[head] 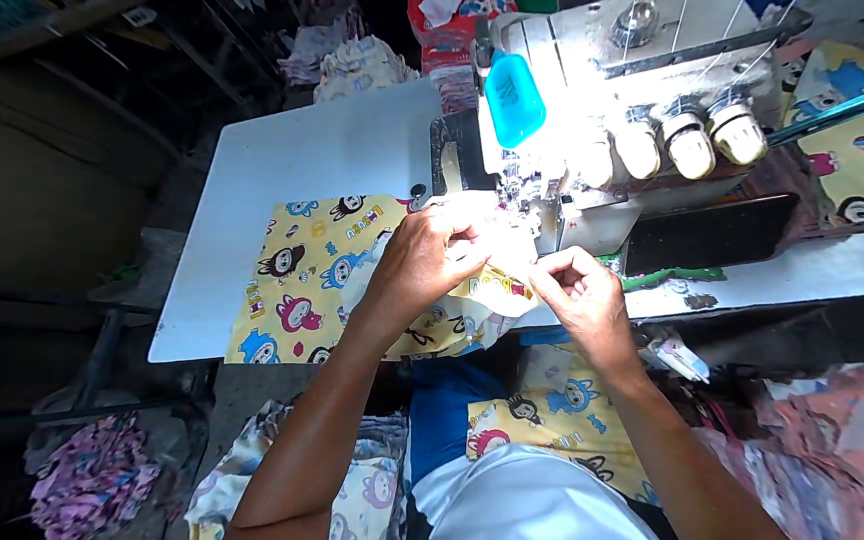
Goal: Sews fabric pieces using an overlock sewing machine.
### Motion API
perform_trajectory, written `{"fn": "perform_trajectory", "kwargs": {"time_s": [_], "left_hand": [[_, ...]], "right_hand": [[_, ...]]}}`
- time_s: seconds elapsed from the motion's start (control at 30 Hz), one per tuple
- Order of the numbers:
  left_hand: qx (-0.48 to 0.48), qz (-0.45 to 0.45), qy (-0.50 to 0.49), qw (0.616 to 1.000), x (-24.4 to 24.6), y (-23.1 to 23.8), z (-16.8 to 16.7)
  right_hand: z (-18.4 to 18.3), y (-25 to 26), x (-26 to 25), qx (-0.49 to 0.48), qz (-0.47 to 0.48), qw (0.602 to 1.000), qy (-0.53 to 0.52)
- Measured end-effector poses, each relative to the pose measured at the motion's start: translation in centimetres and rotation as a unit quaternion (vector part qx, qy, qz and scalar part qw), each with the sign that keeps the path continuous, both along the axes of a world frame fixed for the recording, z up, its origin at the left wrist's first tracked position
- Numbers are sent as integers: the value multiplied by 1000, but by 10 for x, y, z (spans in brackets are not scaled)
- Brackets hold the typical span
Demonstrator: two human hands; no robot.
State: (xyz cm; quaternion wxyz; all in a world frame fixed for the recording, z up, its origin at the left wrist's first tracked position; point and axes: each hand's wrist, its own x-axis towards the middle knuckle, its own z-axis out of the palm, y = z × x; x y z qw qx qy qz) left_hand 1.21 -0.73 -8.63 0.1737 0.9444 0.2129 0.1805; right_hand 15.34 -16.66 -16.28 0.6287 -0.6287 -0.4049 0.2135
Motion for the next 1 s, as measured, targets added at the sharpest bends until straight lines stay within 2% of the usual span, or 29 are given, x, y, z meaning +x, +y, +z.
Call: {"fn": "perform_trajectory", "kwargs": {"time_s": [0.3,0.5,0.6,0.67,0.77,0.9,1.0], "left_hand": [[-12,0,-4,1000,2,-3,0],[-84,4,35,996,5,0,11],[-27,-5,132,991,11,3,44],[33,-13,152,988,15,1,60],[60,8,89,994,23,-6,52],[-48,70,-105,991,33,-10,-2],[-64,90,-132,985,35,-11,-20]], "right_hand": [[-1,2,1,1,-6,1000,-4],[2,-1,1,6,-3,1000,7],[9,-14,-2,-15,13,999,32],[11,-18,-10,-21,34,997,71],[1,-14,-20,2,33,994,101],[-22,-5,-26,36,-30,996,73],[-26,-8,-25,41,-17,995,86]]}}
